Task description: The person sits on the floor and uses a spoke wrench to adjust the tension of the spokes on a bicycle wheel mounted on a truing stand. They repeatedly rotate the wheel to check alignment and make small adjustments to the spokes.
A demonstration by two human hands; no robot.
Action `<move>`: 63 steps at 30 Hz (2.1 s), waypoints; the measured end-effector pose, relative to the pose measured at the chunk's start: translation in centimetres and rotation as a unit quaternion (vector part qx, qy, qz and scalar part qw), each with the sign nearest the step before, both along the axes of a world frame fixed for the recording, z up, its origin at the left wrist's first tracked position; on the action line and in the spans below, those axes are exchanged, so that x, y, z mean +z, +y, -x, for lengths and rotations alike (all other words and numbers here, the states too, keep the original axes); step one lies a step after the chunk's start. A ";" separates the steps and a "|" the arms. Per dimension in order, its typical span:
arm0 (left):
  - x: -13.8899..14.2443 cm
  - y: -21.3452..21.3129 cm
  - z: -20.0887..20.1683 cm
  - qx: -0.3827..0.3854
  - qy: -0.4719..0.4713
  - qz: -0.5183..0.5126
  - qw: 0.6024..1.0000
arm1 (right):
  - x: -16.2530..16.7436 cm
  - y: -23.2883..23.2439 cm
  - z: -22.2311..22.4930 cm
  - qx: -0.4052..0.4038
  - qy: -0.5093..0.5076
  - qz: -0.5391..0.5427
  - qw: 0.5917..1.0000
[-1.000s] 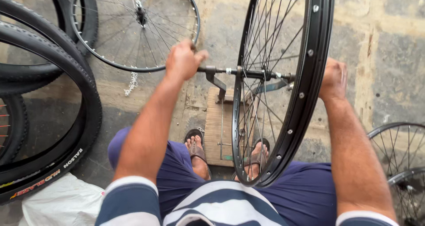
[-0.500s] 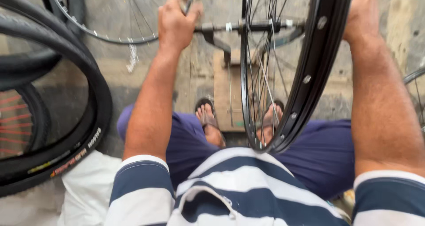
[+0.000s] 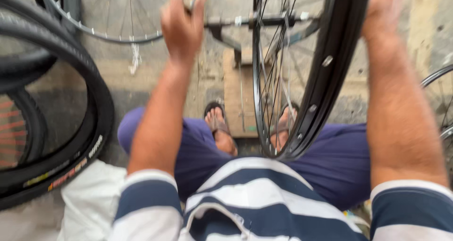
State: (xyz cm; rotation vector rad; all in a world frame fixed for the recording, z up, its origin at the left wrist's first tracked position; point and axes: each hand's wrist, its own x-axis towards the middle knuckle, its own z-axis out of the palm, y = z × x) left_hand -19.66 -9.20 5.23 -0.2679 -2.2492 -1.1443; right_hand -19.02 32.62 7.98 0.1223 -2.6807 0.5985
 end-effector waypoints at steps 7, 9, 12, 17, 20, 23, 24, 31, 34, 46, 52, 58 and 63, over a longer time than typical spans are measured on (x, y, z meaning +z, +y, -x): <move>3.9 -0.9 2.1 -0.025 -0.247 0.126 0.961 | 1.1 0.6 1.2 0.080 -0.085 0.022 0.993; 4.4 -1.5 4.2 -0.036 -0.508 0.061 0.858 | 1.2 0.6 1.4 0.028 -0.176 0.044 0.983; 3.1 -1.1 4.0 -0.065 -0.257 0.142 0.954 | 0.7 -0.1 1.2 -0.074 -0.207 0.052 0.974; 1.0 0.3 -0.6 0.017 -0.063 0.079 0.995 | 0.0 -1.3 -0.3 -0.049 0.033 0.095 0.994; 2.9 -0.5 0.7 -0.009 -0.200 0.096 0.975 | 1.5 -0.8 0.6 -0.035 -0.098 0.088 0.991; 4.9 -1.2 4.0 -0.031 -0.401 0.082 0.912 | 3.2 -0.5 2.0 -0.062 -0.303 0.110 0.945; 5.0 -1.1 4.5 -0.034 -0.468 0.071 0.880 | 3.5 -0.6 2.2 -0.101 -0.346 0.108 0.927; 2.4 0.8 -0.4 0.010 0.050 0.097 0.994 | 3.7 -1.1 1.9 -0.091 -0.293 0.051 0.950; 3.6 0.3 -1.1 -0.010 0.080 0.206 0.975 | 3.8 -1.6 1.0 0.032 -0.094 -0.108 0.989; 3.1 1.4 -0.3 -0.095 -0.015 0.342 0.935 | 3.0 -4.3 1.0 0.180 -0.320 0.204 0.908; 2.8 1.5 0.0 -0.067 -0.021 0.355 0.932 | 1.7 -3.8 1.5 0.199 -0.275 0.310 0.888; 2.5 1.5 0.1 -0.054 -0.018 0.357 0.932 | 1.7 -3.7 1.7 0.162 -0.302 0.307 0.888; 2.8 1.4 -0.4 -0.055 -0.054 0.280 0.957 | 2.0 -3.7 1.1 0.194 -0.281 0.213 0.916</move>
